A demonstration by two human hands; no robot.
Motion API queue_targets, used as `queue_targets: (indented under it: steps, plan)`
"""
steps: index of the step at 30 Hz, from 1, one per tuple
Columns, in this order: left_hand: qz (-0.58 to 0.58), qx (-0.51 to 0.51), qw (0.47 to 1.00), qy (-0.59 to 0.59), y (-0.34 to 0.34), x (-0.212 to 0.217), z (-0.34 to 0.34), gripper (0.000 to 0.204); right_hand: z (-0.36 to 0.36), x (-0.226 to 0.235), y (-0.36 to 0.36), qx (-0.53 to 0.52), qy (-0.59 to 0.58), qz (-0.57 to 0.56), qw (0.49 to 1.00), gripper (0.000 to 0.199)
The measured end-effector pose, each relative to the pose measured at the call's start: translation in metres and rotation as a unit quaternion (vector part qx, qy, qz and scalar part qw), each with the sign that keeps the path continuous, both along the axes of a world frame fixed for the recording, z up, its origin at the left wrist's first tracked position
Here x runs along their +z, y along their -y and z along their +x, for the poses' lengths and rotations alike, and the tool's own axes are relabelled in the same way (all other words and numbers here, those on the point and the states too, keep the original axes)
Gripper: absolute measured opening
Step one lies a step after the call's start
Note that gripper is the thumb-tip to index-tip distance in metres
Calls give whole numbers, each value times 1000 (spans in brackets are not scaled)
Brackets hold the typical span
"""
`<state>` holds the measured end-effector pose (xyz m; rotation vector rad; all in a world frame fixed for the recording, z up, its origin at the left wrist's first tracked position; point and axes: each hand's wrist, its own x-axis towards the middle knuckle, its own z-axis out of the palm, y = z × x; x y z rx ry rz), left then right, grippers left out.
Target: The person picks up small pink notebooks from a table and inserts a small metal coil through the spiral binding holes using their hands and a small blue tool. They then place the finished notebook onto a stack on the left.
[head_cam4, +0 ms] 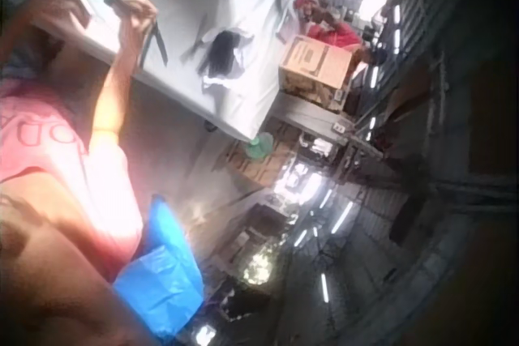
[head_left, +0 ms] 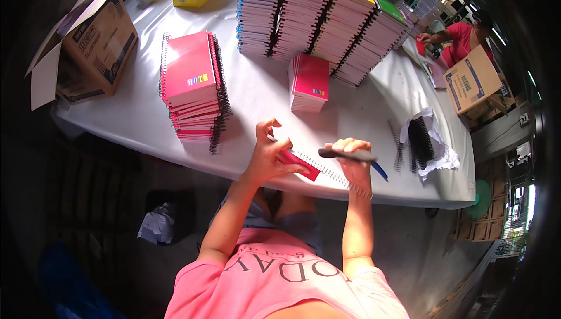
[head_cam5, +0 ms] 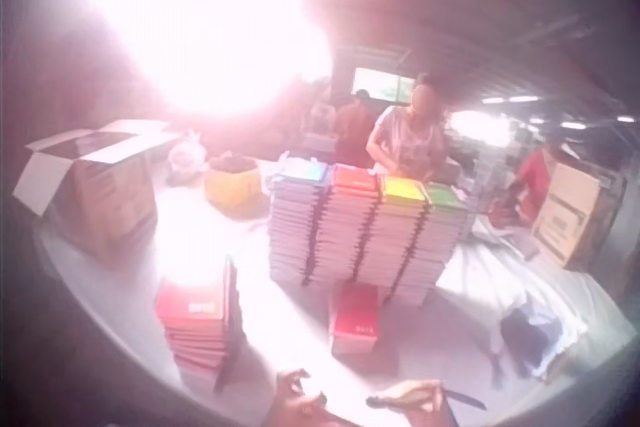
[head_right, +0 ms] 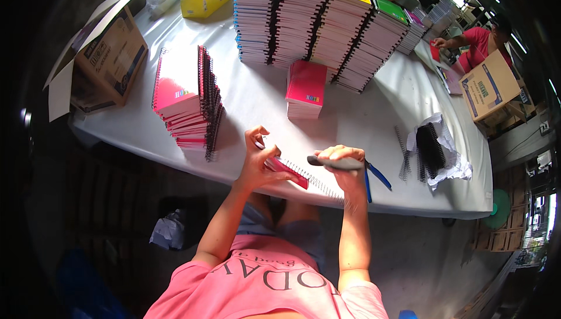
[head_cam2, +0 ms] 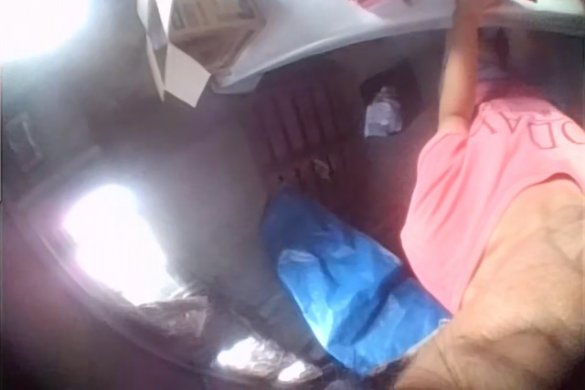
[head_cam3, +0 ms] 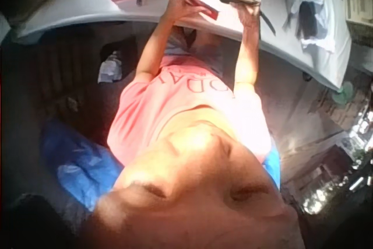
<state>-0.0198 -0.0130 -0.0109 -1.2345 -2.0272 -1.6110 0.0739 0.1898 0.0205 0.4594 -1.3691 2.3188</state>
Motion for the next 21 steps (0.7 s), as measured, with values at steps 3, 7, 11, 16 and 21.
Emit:
queue_targets:
  steps: [3,7,11,16,21]
  plan:
    - [-30,6,999,-16,6,-1,-1,58,5,9,-3,12,138,291,947,24]
    - [-28,6,999,-16,-3,10,1,59,7,11,-4,-16,143,212,967,32]
    - [-19,-8,999,49,-9,2,-3,66,-2,12,-4,-77,221,356,905,24]
    - [37,-15,993,110,-13,-5,-3,71,-6,16,4,8,125,317,940,32]
    - [54,-40,990,123,-8,-20,-4,78,-10,12,9,51,28,131,990,17]
